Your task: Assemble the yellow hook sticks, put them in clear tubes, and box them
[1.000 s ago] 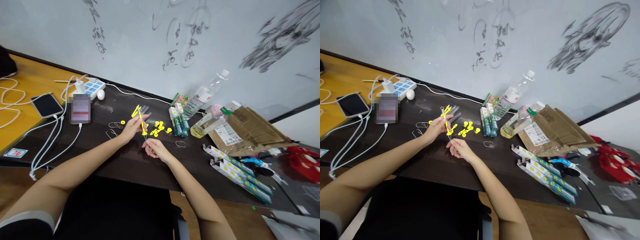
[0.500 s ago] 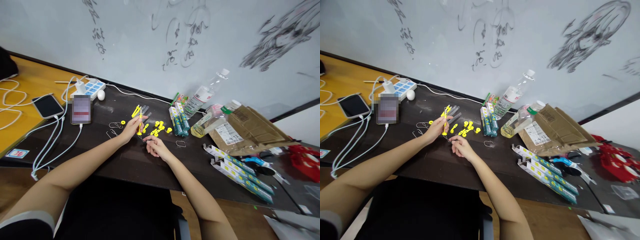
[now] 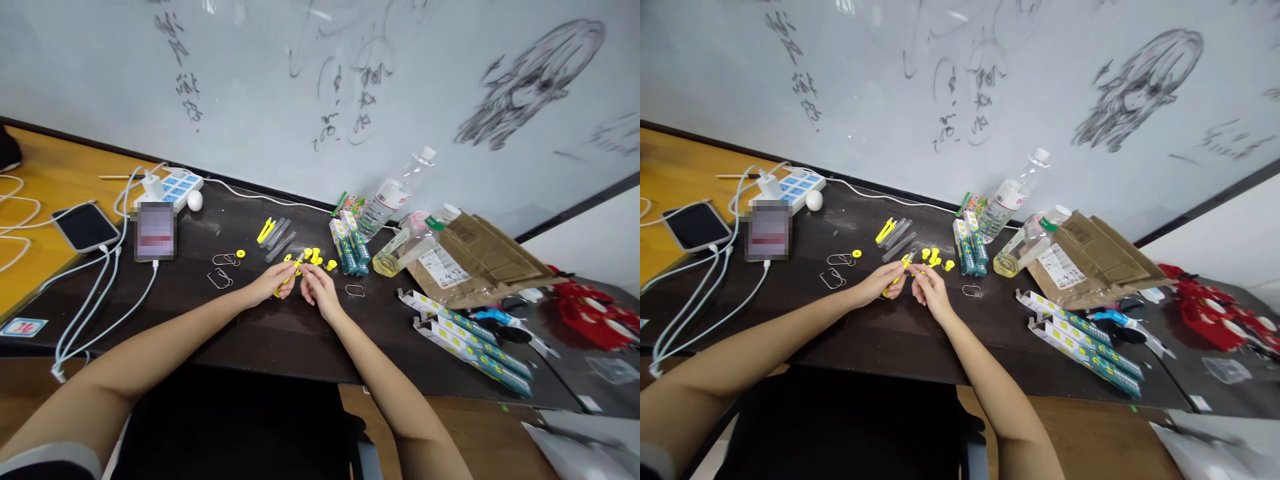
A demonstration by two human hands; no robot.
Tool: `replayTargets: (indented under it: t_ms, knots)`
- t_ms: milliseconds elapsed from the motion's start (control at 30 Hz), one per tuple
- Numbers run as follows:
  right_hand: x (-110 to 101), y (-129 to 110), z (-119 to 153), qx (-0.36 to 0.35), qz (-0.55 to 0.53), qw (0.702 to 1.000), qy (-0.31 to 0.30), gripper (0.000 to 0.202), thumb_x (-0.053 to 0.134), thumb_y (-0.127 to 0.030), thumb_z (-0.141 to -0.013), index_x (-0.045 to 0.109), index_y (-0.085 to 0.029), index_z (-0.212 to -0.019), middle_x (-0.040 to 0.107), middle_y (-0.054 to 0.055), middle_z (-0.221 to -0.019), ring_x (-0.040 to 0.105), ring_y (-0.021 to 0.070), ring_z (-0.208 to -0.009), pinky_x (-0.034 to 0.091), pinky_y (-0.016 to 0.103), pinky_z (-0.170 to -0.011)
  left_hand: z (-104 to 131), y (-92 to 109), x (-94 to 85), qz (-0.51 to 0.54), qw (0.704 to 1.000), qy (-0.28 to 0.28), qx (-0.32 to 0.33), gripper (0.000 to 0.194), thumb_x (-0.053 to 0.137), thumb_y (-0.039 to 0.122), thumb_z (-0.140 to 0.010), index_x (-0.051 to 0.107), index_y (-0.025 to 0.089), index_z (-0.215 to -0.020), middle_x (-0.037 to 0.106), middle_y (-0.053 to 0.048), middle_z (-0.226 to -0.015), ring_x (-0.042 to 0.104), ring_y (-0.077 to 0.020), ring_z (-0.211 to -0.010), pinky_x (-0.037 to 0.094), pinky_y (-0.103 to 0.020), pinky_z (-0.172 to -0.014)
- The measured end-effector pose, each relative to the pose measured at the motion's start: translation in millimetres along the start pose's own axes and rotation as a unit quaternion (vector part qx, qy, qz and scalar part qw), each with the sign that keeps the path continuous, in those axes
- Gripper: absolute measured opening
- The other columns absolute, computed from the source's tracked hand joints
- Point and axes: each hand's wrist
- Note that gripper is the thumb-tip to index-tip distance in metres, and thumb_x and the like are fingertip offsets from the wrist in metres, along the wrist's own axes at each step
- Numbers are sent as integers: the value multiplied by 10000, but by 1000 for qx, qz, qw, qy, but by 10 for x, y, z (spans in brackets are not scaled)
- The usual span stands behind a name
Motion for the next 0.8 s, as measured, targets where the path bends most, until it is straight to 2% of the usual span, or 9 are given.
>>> replayTargets:
  t_ms: [200, 533, 633, 800]
  knots:
    - [-37, 14, -19, -4, 5, 1000, -4, 390, 544, -474, -839, 566, -177, -1092, 521, -67, -531, 385, 47, -350, 246, 161, -312, -7, 9, -16, 12, 1000, 13, 2, 381, 514, 503, -864, 505, 145, -991, 328, 107, -501, 336, -46, -378, 301, -192, -422]
    - [-25, 27, -42, 1, 86, 996, -15, 397, 551, -495, -823, 590, -162, -1037, 493, -67, -519, 388, 52, -370, 287, 167, -345, -3, 9, -18, 8, 1000, 29, 5, 371, 523, 498, -858, 504, 142, -960, 338, 109, -504, 332, -42, -379, 312, -196, -423]
    - [-19, -21, -32, -8, 89, 996, 12, 373, 523, -500, -839, 597, -163, -981, 480, -64, -506, 381, 57, -377, 282, 175, -355, -1, 13, -32, -1, 999, 34, 10, 365, 510, 490, -869, 517, 143, -981, 335, 104, -508, 333, -46, -392, 324, -202, -437]
    - [-143, -102, -57, -41, 96, 989, 106, 335, 478, -481, -869, 592, -172, -932, 460, -59, -509, 379, 65, -405, 275, 182, -373, 15, 77, -31, -9, 998, 60, 13, 377, 518, 478, -864, 526, 138, -1026, 347, 99, -512, 346, -51, -407, 329, -206, -454]
Point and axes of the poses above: each hand's wrist, its own z-axis away from the middle knuckle, its own x-axis out of the palm, y = z × x
